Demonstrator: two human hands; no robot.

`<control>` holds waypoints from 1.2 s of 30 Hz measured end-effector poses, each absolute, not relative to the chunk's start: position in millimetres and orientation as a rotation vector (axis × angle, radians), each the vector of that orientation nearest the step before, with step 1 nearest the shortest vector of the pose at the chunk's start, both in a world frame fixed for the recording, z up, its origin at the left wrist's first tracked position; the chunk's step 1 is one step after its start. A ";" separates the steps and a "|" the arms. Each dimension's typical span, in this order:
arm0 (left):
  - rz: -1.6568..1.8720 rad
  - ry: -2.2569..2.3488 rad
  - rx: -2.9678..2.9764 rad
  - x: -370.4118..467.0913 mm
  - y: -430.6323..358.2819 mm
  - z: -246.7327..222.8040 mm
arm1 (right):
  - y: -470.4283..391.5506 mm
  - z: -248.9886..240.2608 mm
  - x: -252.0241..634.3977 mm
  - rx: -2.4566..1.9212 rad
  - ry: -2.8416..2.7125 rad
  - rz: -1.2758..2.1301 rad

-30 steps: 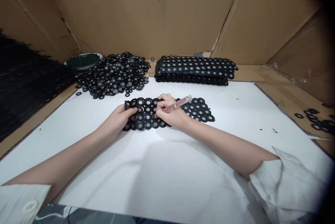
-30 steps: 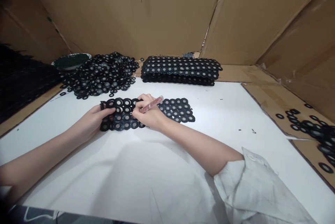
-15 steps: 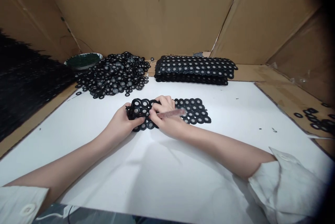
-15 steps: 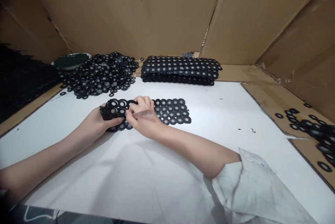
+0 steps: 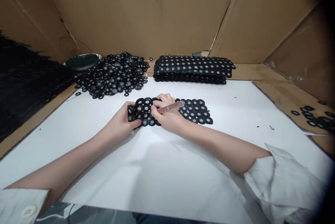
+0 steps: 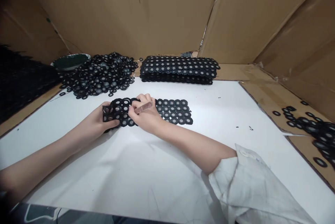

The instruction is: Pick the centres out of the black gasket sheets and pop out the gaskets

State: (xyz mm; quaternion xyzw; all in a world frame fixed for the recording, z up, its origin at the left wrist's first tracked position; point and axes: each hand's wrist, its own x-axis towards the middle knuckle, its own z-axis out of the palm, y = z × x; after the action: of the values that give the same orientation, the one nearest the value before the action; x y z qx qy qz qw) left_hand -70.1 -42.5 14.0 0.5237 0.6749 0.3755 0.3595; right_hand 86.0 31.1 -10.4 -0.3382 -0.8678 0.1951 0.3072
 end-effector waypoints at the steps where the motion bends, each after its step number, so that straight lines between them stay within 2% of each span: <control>1: 0.966 1.736 1.367 -73.2 -40.8 14.1 | 31.7 -9.9 86.6 -0.890 -2.273 0.565; 5: 0.839 1.724 1.420 -80.0 -36.2 16.7 | 32.6 -10.4 87.3 -0.850 -2.175 0.696; 14: 0.709 1.864 1.589 -70.0 -41.2 17.7 | 29.0 -8.5 88.0 -0.822 -2.204 0.750; 31: 0.772 1.739 1.385 -72.4 -39.2 16.5 | 27.6 -9.8 89.2 -0.802 -2.228 0.792; 36: 0.797 1.807 1.396 -68.5 -40.6 12.3 | 24.0 -10.9 87.9 -0.786 -2.309 0.658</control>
State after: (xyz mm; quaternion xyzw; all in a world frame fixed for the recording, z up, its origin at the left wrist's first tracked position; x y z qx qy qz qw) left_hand -68.5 -40.6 12.3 0.5398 0.6989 0.3083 0.3538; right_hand 87.9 24.0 -10.9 -0.2965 -0.8710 0.2483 0.3030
